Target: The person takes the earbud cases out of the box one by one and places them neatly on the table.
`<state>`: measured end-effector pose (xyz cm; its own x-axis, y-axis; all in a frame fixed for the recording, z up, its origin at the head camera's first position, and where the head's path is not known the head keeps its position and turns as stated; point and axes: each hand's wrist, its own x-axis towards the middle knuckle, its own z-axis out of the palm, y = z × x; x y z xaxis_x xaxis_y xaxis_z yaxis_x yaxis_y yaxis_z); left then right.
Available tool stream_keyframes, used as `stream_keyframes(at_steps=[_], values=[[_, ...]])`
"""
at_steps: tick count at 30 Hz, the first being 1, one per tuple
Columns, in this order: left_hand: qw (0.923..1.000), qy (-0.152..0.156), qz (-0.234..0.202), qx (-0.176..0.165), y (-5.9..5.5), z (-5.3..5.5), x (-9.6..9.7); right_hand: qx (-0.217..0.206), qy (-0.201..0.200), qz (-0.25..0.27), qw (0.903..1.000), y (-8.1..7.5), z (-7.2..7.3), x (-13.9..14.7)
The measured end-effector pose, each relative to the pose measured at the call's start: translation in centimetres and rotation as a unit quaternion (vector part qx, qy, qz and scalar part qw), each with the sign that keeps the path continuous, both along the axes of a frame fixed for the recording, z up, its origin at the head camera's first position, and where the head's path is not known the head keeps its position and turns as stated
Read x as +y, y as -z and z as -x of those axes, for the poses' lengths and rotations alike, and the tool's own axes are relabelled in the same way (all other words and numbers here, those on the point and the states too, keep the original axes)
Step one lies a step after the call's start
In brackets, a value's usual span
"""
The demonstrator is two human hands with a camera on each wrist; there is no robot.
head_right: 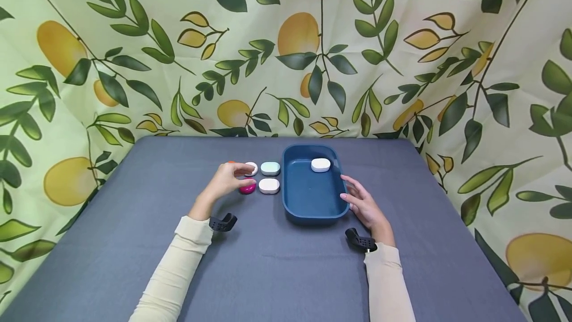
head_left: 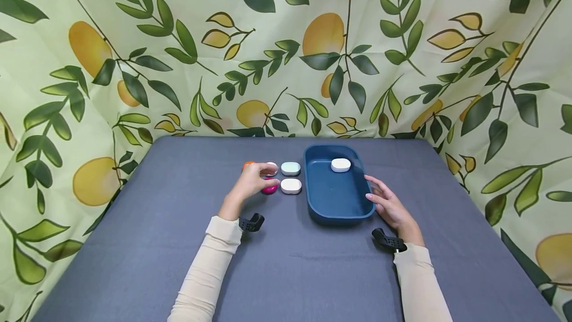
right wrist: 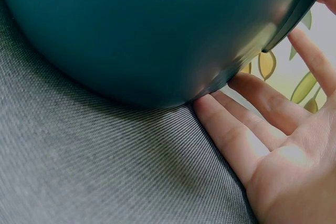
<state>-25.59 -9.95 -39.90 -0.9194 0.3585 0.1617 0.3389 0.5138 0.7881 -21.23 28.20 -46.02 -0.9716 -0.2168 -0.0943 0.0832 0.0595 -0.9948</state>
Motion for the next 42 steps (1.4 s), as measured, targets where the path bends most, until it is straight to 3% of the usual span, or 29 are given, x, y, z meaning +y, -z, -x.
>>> stream_keyframes(at_steps=[6,12,18,24,32,42], values=[[0.9985,0.04,0.032,0.021,-1.2,-0.1,3.4,-0.008,-0.003,0.001,1.0,-0.1,-0.4,0.4],[0.9967,0.075,0.025,0.016,-2.9,0.2,6.6,-0.01,0.003,0.011,0.9999,-0.1,-0.3,0.1],[0.9967,0.078,0.013,0.023,-3.6,1.4,9.7,-0.006,0.008,0.011,0.9999,-0.1,-0.2,0.0],[0.9982,0.058,0.007,0.008,-3.1,2.9,12.6,-0.007,0.011,0.013,0.9998,0.0,-0.1,0.0],[0.9998,0.002,0.003,-0.021,-1.6,4.1,15.6,-0.014,0.008,0.016,0.9997,0.3,-0.3,-0.4],[0.9946,-0.047,0.074,-0.056,0.1,4.3,17.3,0.011,-0.004,-0.018,0.9998,-0.2,-0.5,-0.1]])
